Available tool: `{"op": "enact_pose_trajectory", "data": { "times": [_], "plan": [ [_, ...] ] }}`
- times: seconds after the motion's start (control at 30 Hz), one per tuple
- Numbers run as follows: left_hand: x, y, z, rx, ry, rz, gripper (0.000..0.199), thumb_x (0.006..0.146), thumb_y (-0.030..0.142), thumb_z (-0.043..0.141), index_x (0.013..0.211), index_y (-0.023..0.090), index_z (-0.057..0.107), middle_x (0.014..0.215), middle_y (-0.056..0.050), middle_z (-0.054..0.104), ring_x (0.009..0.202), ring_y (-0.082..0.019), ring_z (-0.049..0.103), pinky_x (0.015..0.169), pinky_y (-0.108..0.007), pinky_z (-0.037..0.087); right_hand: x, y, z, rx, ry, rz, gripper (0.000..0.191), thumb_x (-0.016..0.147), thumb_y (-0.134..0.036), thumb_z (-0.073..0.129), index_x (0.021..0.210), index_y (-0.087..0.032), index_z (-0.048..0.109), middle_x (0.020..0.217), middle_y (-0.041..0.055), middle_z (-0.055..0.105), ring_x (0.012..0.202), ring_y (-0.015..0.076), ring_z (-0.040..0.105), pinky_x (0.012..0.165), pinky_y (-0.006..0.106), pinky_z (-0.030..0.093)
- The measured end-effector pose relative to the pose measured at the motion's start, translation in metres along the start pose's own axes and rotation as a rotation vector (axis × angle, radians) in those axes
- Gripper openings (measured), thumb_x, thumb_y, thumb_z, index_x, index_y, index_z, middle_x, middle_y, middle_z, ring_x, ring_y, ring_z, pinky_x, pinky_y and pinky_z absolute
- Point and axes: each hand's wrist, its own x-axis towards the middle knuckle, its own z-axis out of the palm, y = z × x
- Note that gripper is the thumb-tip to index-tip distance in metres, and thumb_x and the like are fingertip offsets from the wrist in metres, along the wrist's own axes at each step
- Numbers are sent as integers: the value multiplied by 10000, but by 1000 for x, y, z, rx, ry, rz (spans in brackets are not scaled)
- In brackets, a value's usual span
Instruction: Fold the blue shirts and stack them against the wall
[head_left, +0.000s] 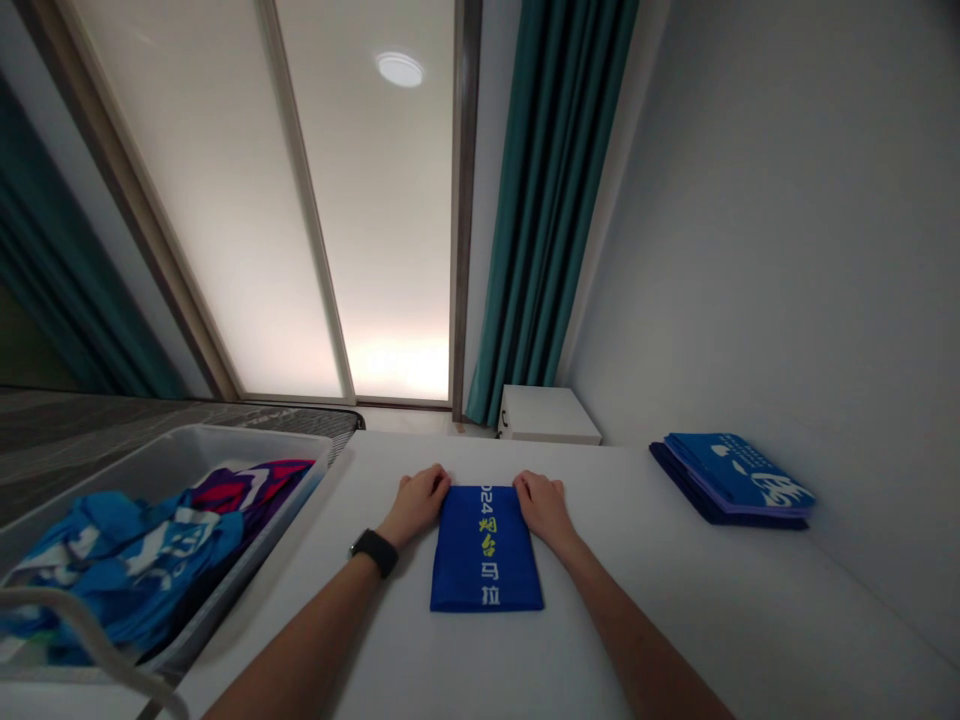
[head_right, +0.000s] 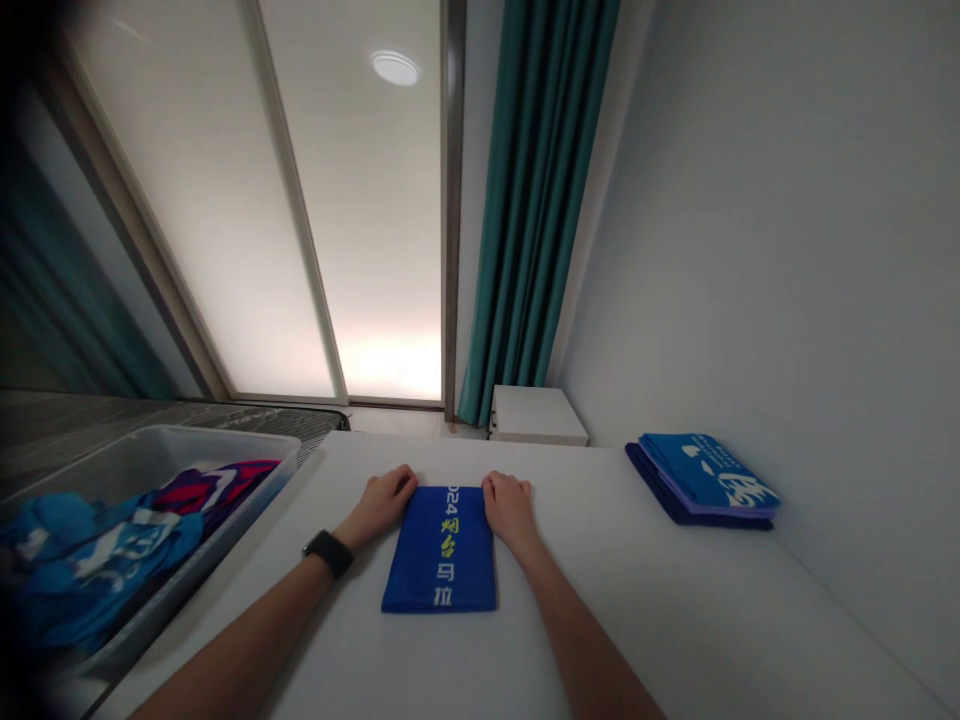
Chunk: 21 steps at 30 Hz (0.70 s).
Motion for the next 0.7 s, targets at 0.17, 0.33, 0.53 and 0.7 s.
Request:
{"op": "enact_pose_trajectory", "data": {
  "times": [0.17,0.33,0.53,0.7],
  "plan": [
    [-7,-1,-12,-138,273,163,218,929,259,377,898,198,584,874,-48,628,796,-188,595,757,-326,468,2,7,2,64,44,10,277,957,-218,328,886,-212,596,948,32,697,928,172,599,800,297,299],
    [-25,34,-24,-110,225,406,279,955,246,397,1152,210,591,1099,-83,623,1057,-211,568,947,-379,465,4,11,4,100,84,1,254,920,-203,358,901,-211,611,965,45,686,958,186,592,831,305,328],
    [-60,53,-18,78,-172,561,528,978,431,404,1476,273,327,1506,-75,390,1364,-257,372,1129,-463,318,3,9,3,134,101,-19,289,900,-151,342,959,-210,618,1031,50,680,1022,185,579,881,318,333],
    [-73,22,-26,136,-289,473,578,984,496,352,1515,326,199,1590,-43,193,1445,-273,216,1182,-532,129,2,8,0,142,76,1,315,904,-148,329,975,-210,629,1043,52,680,1025,191,576,904,328,338]
  ]
}}
